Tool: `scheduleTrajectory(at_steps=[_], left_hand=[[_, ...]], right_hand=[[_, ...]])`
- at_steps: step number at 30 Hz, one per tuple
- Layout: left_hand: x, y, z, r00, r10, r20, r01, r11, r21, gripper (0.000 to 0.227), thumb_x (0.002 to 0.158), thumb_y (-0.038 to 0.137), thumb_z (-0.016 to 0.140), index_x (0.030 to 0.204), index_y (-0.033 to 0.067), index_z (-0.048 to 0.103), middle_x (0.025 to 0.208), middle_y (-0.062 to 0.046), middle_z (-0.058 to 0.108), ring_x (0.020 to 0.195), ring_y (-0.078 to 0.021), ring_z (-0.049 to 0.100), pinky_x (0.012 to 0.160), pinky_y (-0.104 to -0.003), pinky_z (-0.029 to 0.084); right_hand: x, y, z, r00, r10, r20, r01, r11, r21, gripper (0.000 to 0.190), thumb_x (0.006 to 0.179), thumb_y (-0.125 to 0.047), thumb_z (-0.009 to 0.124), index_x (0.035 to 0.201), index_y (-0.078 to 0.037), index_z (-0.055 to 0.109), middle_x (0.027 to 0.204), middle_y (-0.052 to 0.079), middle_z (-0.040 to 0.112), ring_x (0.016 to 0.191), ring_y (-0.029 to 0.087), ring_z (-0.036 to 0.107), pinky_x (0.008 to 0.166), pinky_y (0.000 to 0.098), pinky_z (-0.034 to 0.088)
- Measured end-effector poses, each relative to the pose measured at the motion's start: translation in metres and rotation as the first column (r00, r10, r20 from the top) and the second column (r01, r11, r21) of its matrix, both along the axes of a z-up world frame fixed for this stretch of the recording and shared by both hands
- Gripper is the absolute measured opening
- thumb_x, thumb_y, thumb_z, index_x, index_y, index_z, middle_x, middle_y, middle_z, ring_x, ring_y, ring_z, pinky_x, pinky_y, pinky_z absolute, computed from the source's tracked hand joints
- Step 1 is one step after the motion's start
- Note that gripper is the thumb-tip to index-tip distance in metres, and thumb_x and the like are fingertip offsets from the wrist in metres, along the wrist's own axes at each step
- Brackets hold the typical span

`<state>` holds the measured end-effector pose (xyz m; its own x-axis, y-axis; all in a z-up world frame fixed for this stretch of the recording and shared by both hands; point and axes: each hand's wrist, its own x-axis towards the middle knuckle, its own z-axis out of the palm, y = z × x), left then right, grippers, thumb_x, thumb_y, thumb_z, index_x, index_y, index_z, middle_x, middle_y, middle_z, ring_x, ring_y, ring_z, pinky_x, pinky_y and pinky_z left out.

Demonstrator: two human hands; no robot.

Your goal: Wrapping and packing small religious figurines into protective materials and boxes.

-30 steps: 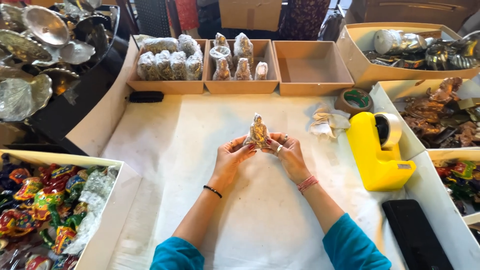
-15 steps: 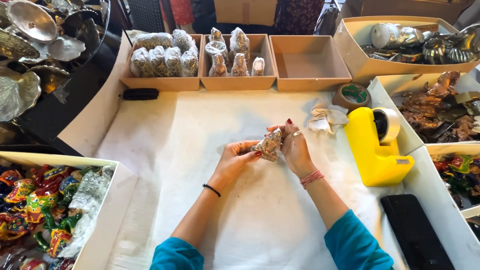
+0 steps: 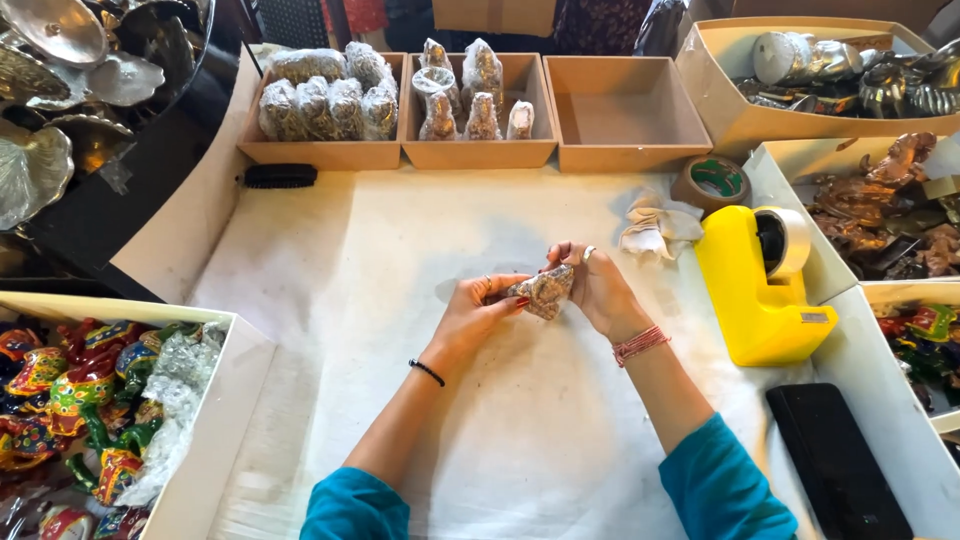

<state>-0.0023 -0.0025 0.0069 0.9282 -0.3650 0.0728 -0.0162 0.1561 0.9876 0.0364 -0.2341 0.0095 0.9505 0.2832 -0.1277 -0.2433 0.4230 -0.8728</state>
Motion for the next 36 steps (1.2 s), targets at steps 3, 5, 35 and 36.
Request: scheduleTrajectory(at_steps=[3,5,35,36], left_hand=[[0.003,0.000,-0.008,0.999,0.011,0.030,-0.012,1.000,0.026,0.034,0.095,0.005,0.069,0.128,-0.0031,0.069,0.113,-0.006,0.076,0.099,-0.0082,0.070,0.089,-0.025,0.058],[0.005,0.000,-0.013,0.999,0.030,0.021,-0.031,0.999,0.027,0.034,0.095,0.006,0.069,0.128,-0.0032,0.070,0.111,-0.006,0.076,0.097,-0.0083,0.069,0.087,-0.025,0.058],[0.036,0.017,0.004,0.967,0.180,-0.179,-0.222,0.941,-0.255,0.041,0.093,0.015,0.071,0.131,0.0007,0.065,0.116,-0.009,0.074,0.102,-0.0138,0.072,0.093,-0.033,0.058],[0.043,0.019,-0.005,0.983,0.156,-0.099,-0.175,0.958,-0.228,0.038,0.095,0.014,0.073,0.127,-0.0055,0.070,0.113,-0.014,0.075,0.099,-0.0183,0.073,0.093,-0.034,0.058]], right_hand=[[-0.006,0.005,0.013,0.999,0.030,0.038,-0.031,1.000,0.004,0.025,0.101,-0.024,0.048,0.109,-0.004,0.061,0.101,0.009,0.068,0.096,0.021,0.068,0.090,0.0385,0.054],[-0.017,0.012,0.035,0.997,-0.007,0.071,0.009,1.000,-0.026,0.028,0.103,-0.027,0.046,0.112,-0.005,0.062,0.101,0.010,0.070,0.095,0.021,0.069,0.089,0.0374,0.055],[-0.010,0.025,0.019,0.954,-0.054,0.296,0.118,0.972,-0.202,0.029,0.095,-0.007,0.066,0.120,0.006,0.070,0.108,0.010,0.074,0.096,0.015,0.071,0.090,0.0342,0.060],[-0.008,0.025,0.016,0.959,-0.058,0.279,0.119,0.971,-0.207,0.030,0.095,-0.007,0.066,0.122,0.006,0.070,0.109,0.011,0.074,0.095,0.015,0.071,0.091,0.0349,0.060]])
